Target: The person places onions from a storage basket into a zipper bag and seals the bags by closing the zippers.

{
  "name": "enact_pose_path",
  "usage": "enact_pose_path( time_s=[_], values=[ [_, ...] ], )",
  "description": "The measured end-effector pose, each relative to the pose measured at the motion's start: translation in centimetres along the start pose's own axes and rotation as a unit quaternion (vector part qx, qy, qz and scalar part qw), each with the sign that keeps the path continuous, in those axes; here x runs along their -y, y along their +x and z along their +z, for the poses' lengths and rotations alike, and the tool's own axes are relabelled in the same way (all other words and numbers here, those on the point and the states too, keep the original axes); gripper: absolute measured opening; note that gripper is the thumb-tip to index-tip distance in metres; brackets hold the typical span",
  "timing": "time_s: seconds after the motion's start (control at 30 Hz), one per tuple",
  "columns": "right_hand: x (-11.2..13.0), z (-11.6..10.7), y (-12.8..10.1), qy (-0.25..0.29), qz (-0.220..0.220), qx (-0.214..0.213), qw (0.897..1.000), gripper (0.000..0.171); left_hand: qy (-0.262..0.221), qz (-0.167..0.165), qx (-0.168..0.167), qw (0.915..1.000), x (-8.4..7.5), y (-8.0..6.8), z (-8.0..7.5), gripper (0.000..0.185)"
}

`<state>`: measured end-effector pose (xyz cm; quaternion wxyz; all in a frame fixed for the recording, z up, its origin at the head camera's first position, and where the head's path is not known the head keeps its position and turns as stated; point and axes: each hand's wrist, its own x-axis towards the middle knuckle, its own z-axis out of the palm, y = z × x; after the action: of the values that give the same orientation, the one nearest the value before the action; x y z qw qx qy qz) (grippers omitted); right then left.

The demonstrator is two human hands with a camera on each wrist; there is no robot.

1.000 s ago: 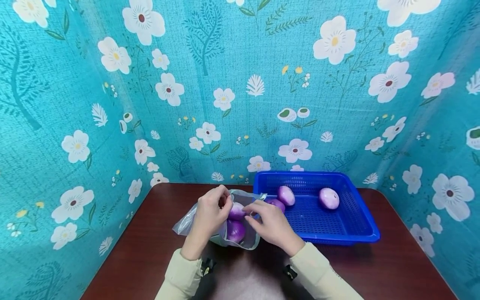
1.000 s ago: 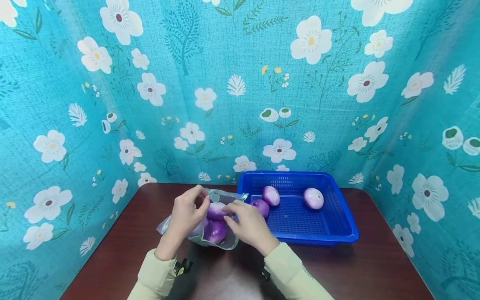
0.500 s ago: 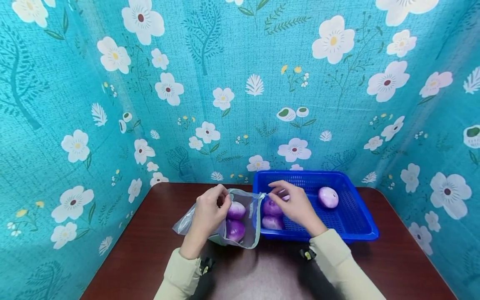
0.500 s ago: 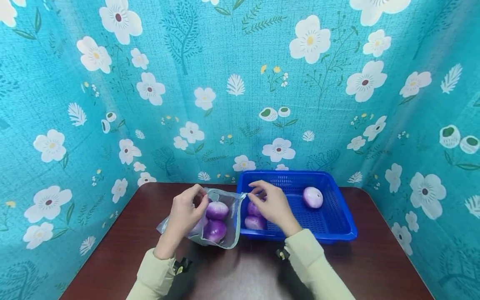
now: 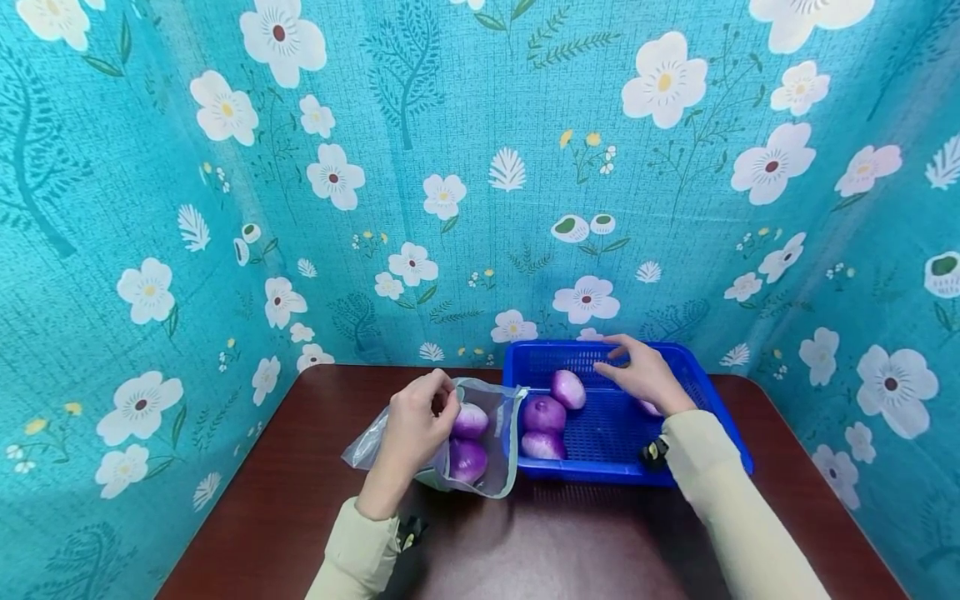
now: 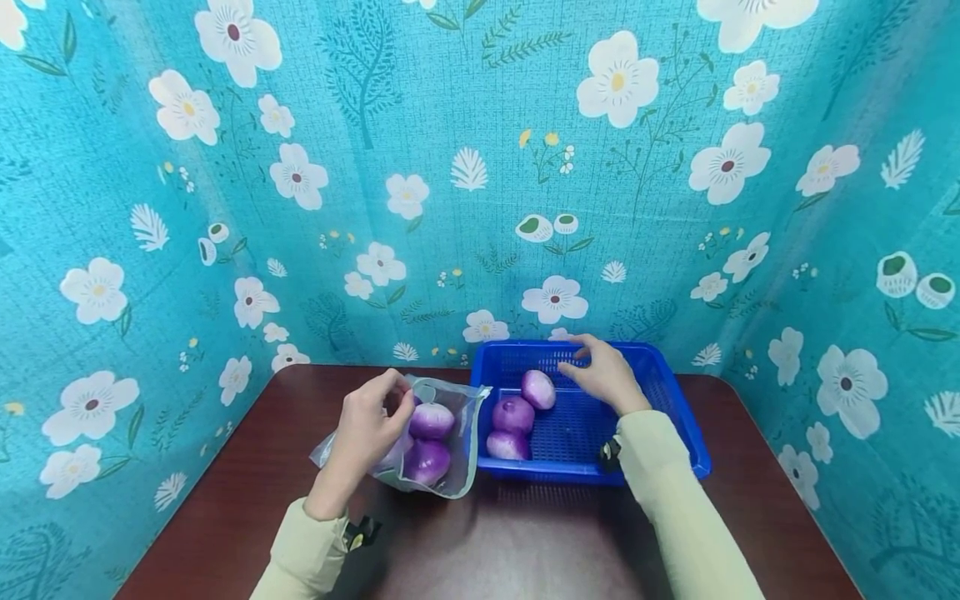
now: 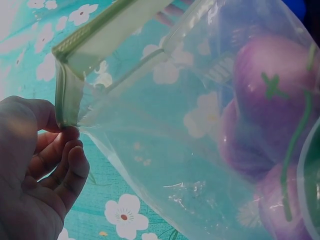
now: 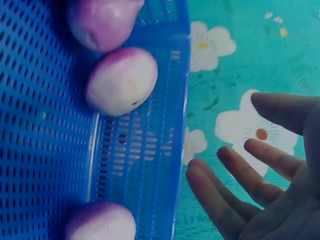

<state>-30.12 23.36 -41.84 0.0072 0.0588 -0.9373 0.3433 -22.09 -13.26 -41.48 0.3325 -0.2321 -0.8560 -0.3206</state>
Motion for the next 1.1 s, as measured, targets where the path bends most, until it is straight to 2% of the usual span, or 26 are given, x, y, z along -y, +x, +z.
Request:
enact_pose_path(
  time_s=[0.17,0.3,0.4,0.6,0.7,0.87,1.1],
  values=[
    [-0.5,0.6,1.8,0.035,0.04,0.017,0.998,0.068,0.001,-0.001,0.002,1.0,0.0,0.0,-0.1,0.015],
    [-0.8,2.0,3.3,0.065,0.07,0.042,0.995,0.069,0.003,-0.004,0.001,1.0,0.0,-0.1,-0.3,0.015],
    [-1.1,3.3,4.2,0.067,0.077,0.06,0.993,0.069,0.004,-0.006,0.002,1.0,0.0,-0.1,-0.5,0.015],
    [-1.7,5.4,5.2,0.116,0.109,0.101,0.982,0.068,0.003,-0.005,0.0,1.0,0.2,-0.1,-0.6,0.013],
    [-1.9,6.1,5.5,0.13,0.117,0.116,0.978,0.068,0.003,-0.005,-0.002,1.0,0.2,-0.1,-0.6,0.013],
    [-2.1,6.8,5.7,0.125,0.114,0.134,0.976,0.069,0.002,-0.002,-0.004,1.0,0.2,-0.1,-0.6,0.013],
    [-2.4,7.5,6.0,0.123,0.107,0.13,0.978,0.069,-0.001,-0.007,-0.002,1.0,0.2,0.0,-0.6,0.014]
  ],
)
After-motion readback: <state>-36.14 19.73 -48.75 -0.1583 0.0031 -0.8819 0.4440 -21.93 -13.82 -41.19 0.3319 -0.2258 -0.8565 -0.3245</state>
